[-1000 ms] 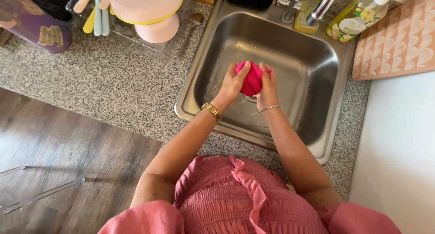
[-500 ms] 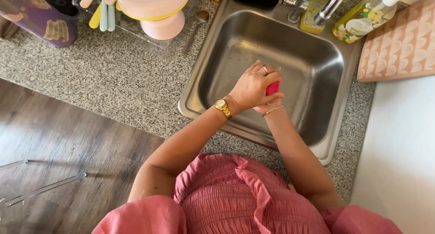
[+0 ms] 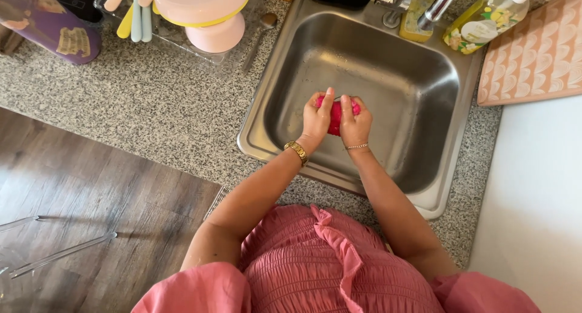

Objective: Wiping a countertop and sink with a microfiber cloth and rinsing the cloth under a faucet.

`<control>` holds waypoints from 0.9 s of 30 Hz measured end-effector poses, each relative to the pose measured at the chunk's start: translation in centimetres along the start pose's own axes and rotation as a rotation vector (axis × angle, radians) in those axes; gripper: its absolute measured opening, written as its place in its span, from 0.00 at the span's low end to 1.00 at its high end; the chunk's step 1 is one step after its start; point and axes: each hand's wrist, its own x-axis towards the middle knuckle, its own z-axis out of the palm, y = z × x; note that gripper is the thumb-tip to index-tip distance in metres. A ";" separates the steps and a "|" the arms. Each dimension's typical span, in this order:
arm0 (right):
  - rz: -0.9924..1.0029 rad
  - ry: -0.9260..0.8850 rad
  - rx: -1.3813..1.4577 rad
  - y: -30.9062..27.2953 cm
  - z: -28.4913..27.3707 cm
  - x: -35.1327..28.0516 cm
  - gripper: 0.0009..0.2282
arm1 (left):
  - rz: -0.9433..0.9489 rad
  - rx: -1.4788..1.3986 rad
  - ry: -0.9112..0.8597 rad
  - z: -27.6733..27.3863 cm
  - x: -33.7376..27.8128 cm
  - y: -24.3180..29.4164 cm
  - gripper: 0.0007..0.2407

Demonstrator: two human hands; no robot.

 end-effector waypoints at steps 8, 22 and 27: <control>-0.333 -0.090 -0.264 1.0 -0.7 -0.1 0.18 | -0.225 -0.163 -0.062 -0.2 -1.8 1.3 0.14; -0.121 -0.449 -0.057 -4.2 -9.5 4.7 0.09 | -0.241 -0.214 -0.577 -7.2 -2.5 8.8 0.29; -0.554 -0.383 -0.166 -11.1 -11.4 4.9 0.06 | 0.484 0.323 -0.658 -6.5 -1.6 7.0 0.18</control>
